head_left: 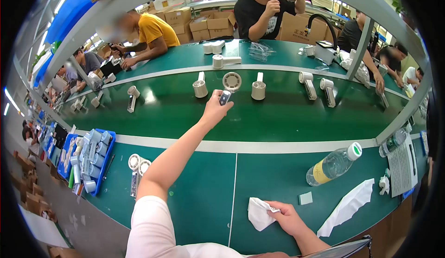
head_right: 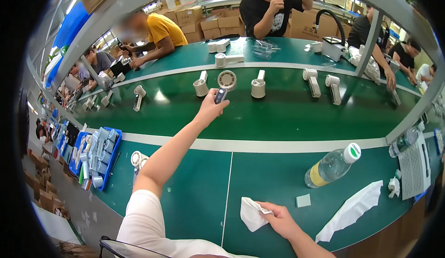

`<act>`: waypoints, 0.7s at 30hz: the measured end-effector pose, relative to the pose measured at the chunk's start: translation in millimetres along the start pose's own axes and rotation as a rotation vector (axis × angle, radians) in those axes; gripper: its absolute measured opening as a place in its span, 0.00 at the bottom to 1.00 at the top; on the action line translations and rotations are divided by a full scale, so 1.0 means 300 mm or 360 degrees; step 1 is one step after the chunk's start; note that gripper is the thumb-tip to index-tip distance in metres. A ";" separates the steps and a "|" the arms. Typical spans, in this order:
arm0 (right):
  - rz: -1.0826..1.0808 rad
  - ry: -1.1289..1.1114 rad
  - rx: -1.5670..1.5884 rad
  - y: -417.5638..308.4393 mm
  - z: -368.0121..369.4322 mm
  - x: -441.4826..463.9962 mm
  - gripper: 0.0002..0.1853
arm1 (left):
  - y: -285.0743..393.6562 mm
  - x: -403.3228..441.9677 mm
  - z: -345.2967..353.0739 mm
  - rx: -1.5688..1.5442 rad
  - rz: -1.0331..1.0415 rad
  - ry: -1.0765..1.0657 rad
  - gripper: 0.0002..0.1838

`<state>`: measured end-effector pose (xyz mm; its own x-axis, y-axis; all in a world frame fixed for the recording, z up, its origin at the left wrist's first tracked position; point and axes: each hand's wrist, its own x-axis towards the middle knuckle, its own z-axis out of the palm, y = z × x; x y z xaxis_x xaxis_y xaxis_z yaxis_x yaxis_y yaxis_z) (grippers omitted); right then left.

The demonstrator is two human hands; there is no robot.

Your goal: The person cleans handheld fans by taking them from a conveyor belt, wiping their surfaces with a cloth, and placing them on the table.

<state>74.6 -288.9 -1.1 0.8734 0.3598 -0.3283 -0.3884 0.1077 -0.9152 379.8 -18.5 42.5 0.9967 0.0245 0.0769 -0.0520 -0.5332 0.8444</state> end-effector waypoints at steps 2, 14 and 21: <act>0.0001 -0.0003 -0.0019 0.005 0.002 0.003 0.17 | 0.043 -0.125 -0.047 -0.0453 0.0030 -0.0311 0.27; -0.0185 0.0046 0.0129 0.038 -0.010 0.018 0.19 | 0.130 -0.614 -0.135 -0.0707 0.0066 -0.0608 0.16; -0.1057 0.0968 -0.0799 -0.105 0.115 -0.128 0.19 | 0.020 -0.955 -0.022 -0.0565 0.0067 -0.1244 0.45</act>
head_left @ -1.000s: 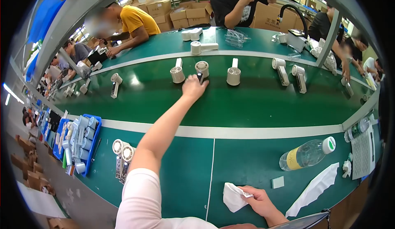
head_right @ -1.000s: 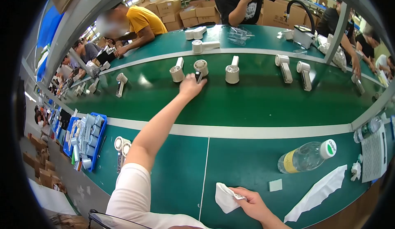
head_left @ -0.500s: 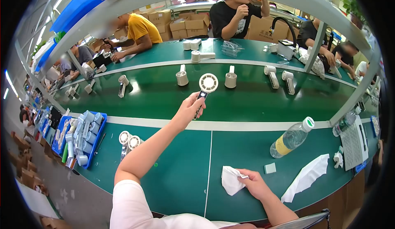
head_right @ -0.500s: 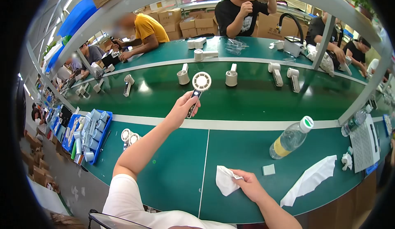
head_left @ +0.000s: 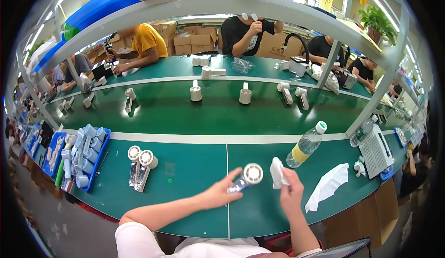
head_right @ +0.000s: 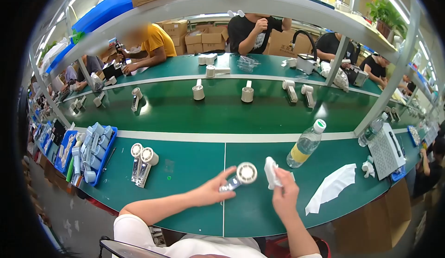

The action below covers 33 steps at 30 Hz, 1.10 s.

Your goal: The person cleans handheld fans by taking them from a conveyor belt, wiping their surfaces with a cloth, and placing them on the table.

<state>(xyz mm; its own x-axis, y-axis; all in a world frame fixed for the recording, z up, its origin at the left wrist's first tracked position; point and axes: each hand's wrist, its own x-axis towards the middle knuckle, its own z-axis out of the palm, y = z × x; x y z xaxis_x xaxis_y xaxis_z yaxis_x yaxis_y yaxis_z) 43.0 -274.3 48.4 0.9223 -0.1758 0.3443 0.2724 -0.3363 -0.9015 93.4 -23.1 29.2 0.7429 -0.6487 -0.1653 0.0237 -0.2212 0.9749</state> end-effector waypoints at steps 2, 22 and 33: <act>-0.0591 -0.0186 -0.0658 -0.038 0.045 -0.046 0.24 | -0.038 -0.020 0.061 0.0246 -0.0035 -0.0064 0.46; -0.0213 -0.0214 -0.0582 0.046 0.044 -0.032 0.25 | -0.040 -0.020 0.176 0.1054 0.0530 0.0561 0.48; 0.0063 0.0478 -0.0078 0.040 -0.145 -0.107 0.31 | 0.149 0.045 0.108 -0.0294 0.0043 0.0432 0.34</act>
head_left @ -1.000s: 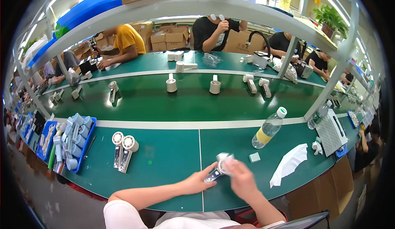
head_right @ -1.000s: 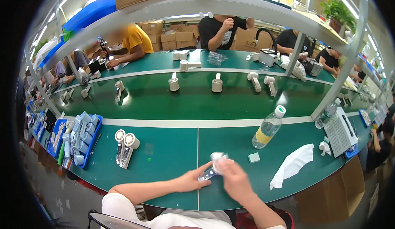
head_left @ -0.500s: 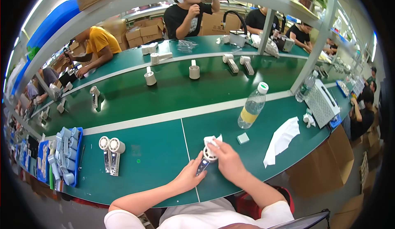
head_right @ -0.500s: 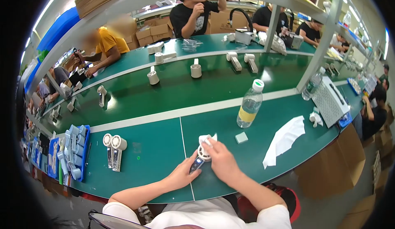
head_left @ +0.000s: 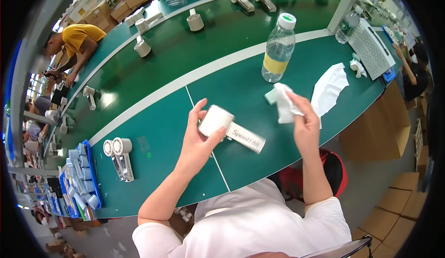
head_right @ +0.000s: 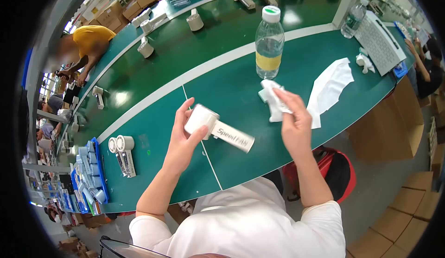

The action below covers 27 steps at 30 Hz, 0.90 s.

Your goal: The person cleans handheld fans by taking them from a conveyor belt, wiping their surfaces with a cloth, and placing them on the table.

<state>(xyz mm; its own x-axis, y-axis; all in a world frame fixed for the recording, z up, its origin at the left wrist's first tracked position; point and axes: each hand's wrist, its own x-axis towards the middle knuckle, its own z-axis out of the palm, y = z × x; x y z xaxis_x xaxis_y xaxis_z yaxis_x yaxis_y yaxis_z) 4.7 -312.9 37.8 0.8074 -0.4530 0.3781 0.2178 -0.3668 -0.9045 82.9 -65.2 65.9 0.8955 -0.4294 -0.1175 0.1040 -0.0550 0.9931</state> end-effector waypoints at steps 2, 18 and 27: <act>0.0076 0.0074 -0.0014 -0.028 -0.001 -0.010 0.28 | -0.073 -0.039 -0.030 -0.0068 -0.0127 0.0018 0.34; -0.0701 -0.0799 -0.0917 -0.064 0.244 -0.269 0.26 | -0.166 -0.173 0.004 -0.0236 -0.0343 0.0048 0.32; -0.0254 -0.0546 -0.1013 0.003 0.086 -0.240 0.30 | -0.203 -0.227 -0.008 -0.0155 -0.0149 0.0000 0.34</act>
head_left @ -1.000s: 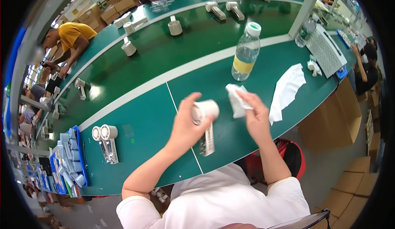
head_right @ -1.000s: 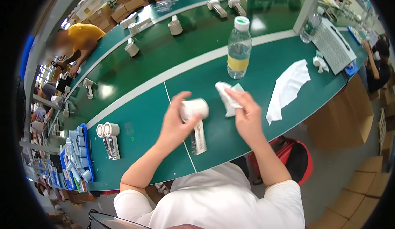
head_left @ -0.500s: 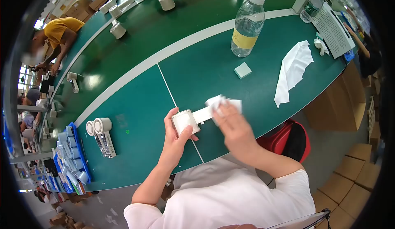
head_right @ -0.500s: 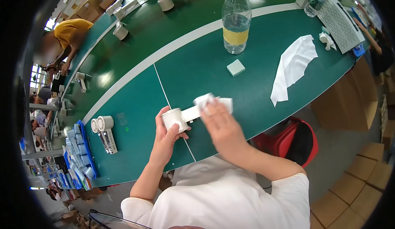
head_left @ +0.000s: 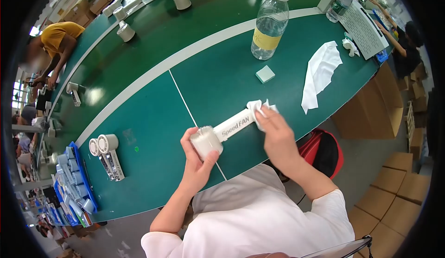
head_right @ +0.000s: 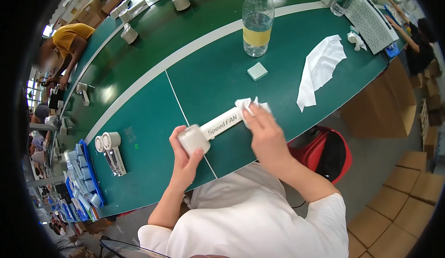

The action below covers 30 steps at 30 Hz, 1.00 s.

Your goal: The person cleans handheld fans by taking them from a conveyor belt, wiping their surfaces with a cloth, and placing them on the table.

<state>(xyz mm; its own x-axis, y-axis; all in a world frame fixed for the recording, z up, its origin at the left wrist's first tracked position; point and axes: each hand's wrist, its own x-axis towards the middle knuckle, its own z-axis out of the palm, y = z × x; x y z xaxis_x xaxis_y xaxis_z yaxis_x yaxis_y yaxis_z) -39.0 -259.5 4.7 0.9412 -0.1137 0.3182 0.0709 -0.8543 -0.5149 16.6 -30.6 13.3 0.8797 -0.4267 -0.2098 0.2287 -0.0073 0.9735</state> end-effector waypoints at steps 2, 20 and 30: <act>0.0061 0.0083 0.0124 -0.025 -0.029 -0.004 0.30 | -0.043 -0.028 -0.010 0.0355 0.0328 -0.0182 0.40; -0.0482 -0.0029 0.0054 -0.051 -0.002 -0.078 0.23 | -0.059 -0.047 -0.030 0.2136 0.1738 -0.0483 0.39; 0.0513 0.0337 0.0906 0.098 -0.082 0.054 0.23 | 0.065 -0.034 -0.035 -0.0459 -0.0064 -0.0128 0.36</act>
<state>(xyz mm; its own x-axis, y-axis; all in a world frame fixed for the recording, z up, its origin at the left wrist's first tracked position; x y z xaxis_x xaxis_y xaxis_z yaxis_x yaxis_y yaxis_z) -29.8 -298.9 14.3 0.8636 -0.4637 0.1981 0.0154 -0.3683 -0.9296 16.5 -16.8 33.6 0.8343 -0.5017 -0.2288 0.3819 0.2265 0.8960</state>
